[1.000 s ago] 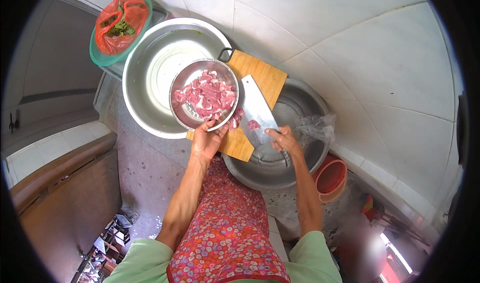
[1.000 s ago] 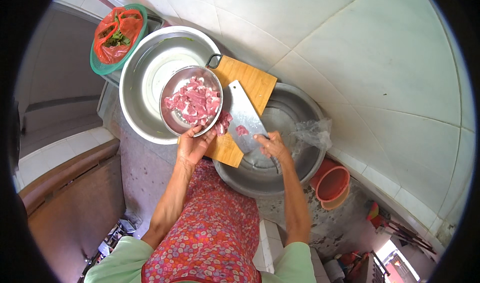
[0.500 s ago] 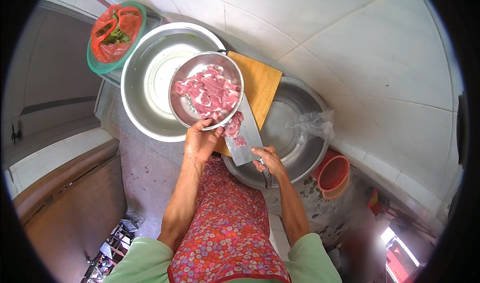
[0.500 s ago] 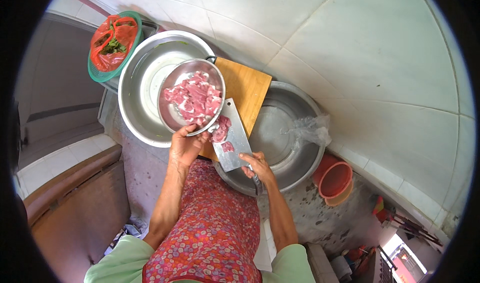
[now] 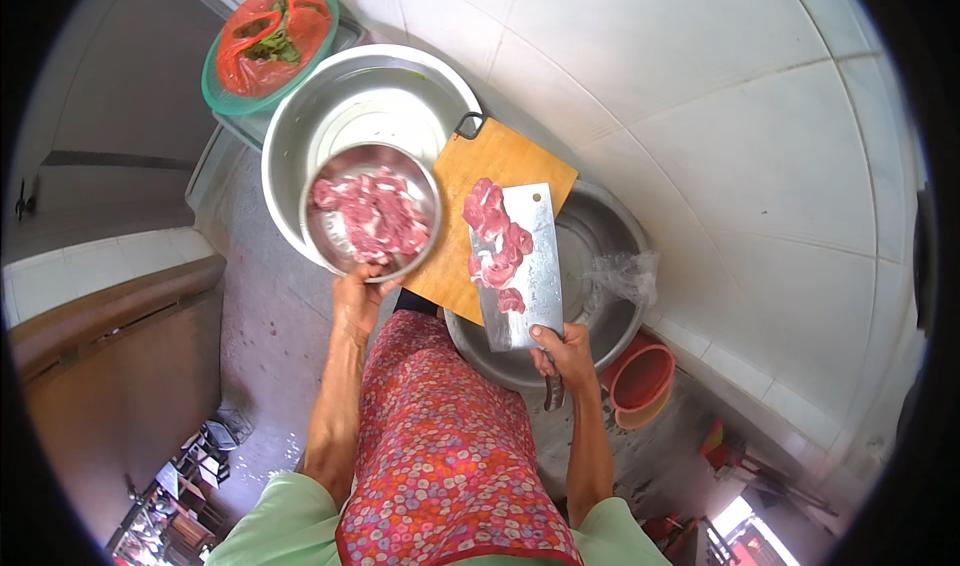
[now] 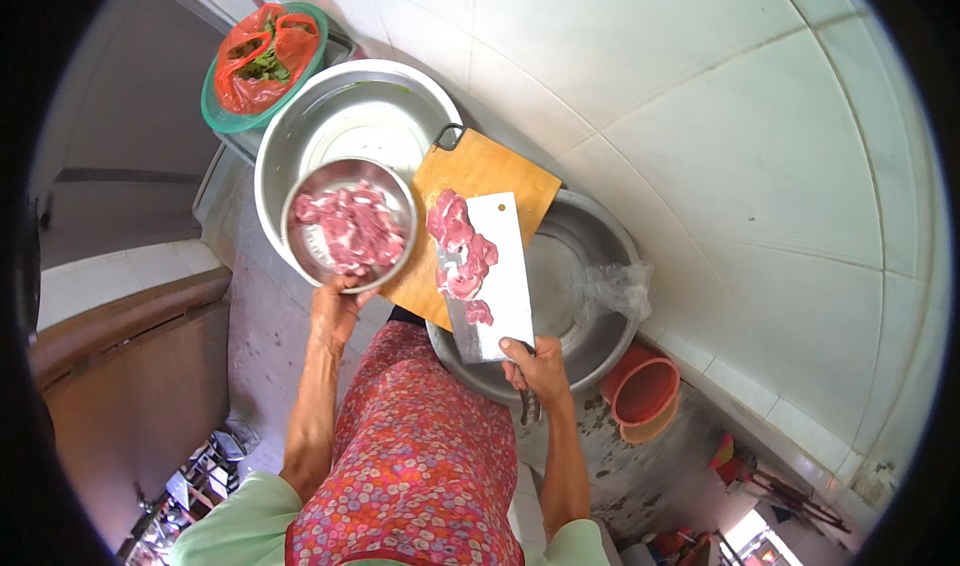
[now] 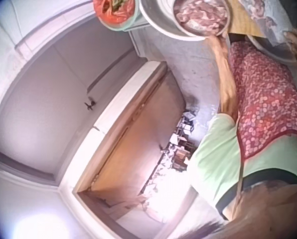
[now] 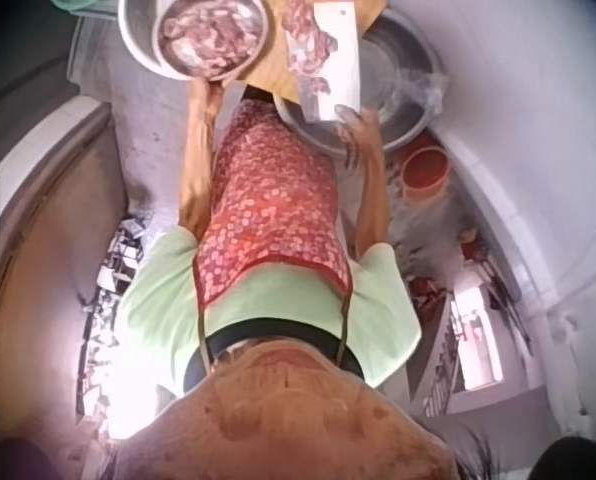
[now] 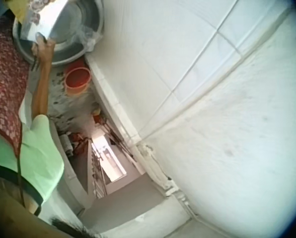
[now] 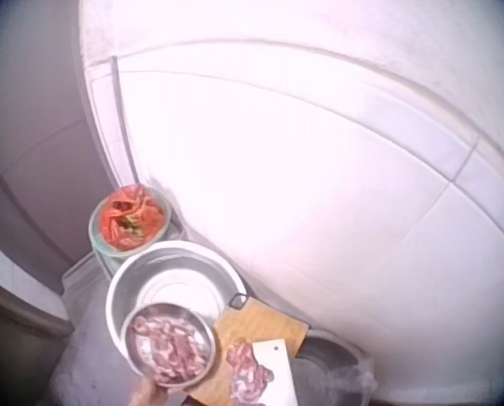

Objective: The person slices raw meat on a wooden cutting board using a cleaver. After cutting, the person transfers the meat into a metal bowl and carries it to a cooking area, where they add seasoning and stir the contents.

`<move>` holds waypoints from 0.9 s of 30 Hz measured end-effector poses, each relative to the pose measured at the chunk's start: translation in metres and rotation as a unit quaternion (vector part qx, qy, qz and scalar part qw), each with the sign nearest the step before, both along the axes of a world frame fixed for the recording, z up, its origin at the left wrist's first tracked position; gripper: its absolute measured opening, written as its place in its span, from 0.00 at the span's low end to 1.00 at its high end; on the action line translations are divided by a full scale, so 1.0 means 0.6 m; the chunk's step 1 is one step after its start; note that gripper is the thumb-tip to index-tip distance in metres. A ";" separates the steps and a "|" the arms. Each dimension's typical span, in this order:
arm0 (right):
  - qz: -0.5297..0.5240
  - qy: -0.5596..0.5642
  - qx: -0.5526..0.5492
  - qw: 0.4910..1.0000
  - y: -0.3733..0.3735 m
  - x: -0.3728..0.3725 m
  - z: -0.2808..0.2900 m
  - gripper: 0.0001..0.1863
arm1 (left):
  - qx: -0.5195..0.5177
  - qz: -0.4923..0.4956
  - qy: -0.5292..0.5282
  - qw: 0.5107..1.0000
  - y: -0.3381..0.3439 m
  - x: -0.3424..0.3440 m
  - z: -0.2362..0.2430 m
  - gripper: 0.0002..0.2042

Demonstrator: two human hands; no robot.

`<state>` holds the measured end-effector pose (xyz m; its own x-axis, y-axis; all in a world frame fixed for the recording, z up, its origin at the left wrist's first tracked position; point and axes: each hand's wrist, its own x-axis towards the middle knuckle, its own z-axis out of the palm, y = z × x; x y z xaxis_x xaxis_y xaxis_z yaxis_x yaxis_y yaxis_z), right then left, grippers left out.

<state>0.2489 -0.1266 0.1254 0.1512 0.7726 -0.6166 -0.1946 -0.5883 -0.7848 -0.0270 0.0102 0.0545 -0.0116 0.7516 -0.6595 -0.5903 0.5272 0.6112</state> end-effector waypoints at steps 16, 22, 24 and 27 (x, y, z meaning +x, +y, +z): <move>0.015 -0.657 0.246 0.713 0.032 -0.109 0.045 0.23 | -0.006 -0.176 -0.058 0.983 -0.046 0.112 0.055 0.13; 0.021 -0.667 0.247 0.703 0.047 -0.098 0.011 0.27 | -0.012 -0.184 -0.076 0.980 -0.052 0.123 0.098 0.15; 0.041 -0.662 0.241 0.708 0.039 -0.100 0.007 0.27 | -0.016 -0.183 -0.078 0.980 -0.052 0.123 0.092 0.13; 0.094 -0.628 0.234 0.736 0.016 -0.105 0.017 0.27 | -0.032 -0.168 -0.075 0.982 -0.052 0.123 0.085 0.10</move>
